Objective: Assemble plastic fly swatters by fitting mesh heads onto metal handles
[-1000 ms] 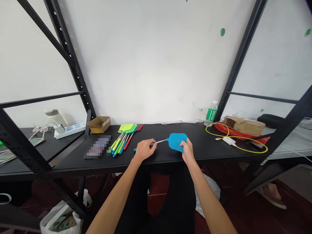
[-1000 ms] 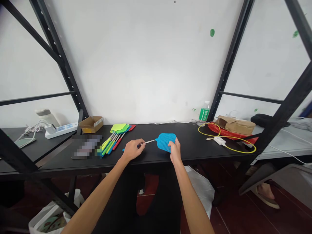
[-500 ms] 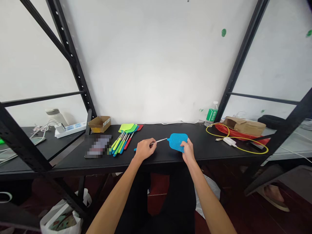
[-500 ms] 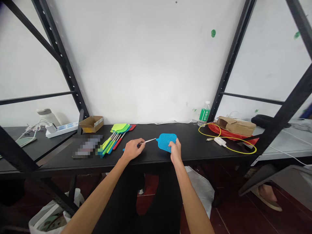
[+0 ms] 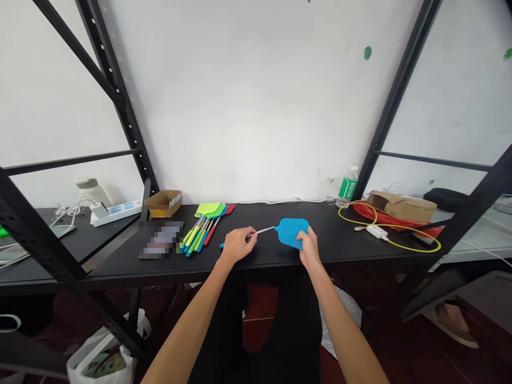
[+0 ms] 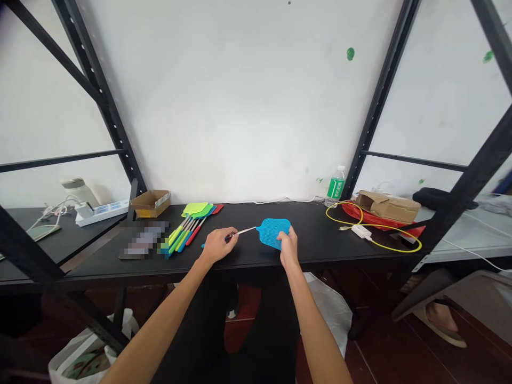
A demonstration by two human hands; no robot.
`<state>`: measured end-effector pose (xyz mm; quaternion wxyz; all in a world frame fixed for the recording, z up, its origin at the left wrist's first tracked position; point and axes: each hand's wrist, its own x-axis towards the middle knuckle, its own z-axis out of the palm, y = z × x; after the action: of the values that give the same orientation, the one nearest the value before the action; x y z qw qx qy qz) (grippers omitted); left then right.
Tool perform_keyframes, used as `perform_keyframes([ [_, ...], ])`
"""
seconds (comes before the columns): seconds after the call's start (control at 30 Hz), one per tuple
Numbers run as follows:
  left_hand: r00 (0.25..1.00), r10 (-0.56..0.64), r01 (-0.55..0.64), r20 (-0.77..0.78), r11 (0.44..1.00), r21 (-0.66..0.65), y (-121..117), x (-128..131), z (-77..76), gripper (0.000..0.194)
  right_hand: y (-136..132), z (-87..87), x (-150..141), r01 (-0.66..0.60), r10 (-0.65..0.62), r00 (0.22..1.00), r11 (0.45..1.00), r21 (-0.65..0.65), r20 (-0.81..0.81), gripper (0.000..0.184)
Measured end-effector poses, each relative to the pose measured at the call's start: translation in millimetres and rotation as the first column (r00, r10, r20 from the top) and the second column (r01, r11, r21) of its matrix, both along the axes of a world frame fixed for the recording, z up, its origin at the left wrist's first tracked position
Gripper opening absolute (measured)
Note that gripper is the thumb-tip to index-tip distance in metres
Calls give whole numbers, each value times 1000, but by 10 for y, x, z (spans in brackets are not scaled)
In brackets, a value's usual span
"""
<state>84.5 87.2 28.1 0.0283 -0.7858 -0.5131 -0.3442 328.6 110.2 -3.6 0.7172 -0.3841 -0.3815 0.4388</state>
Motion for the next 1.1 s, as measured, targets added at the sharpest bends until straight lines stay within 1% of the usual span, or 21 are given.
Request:
perform_keyframes([
  [0.2,1000,-31,31,7,999,7,0,-6,4,23,-37,33,-8,-7,7,1000,1000,6,-12,18],
  [0.3,999,-35,35,13,999,7,-2,-7,5,23,-66,70,-17,8,-7,998,1000,15,-55,20],
  [0.37,999,-30,30,12,1000,2,-5,-4,3,23,-78,93,-18,41,-39,993,999,10,-114,28],
  [0.47,1000,-26,26,8,1000,-4,-13,1,3,22,-75,107,-4,112,-113,974,994,-16,-197,48],
  [0.57,1000,-30,30,-4,1000,-7,-21,6,7,21,-61,102,17,162,-161,951,987,-17,-264,55],
  [0.63,999,-33,32,-13,999,-10,-26,9,11,20,-55,102,27,170,-163,938,986,-4,-307,54],
  [0.77,999,-21,21,-36,1000,-18,-29,12,16,21,-56,121,32,151,-138,927,989,9,-350,46],
  [0.97,997,-19,17,-70,1000,-25,-29,10,17,19,-44,128,19,118,-115,928,993,-14,-356,38],
  [1.1,998,-18,17,-55,1000,-21,-38,13,20,19,-35,95,13,122,-116,944,993,0,-310,37],
])
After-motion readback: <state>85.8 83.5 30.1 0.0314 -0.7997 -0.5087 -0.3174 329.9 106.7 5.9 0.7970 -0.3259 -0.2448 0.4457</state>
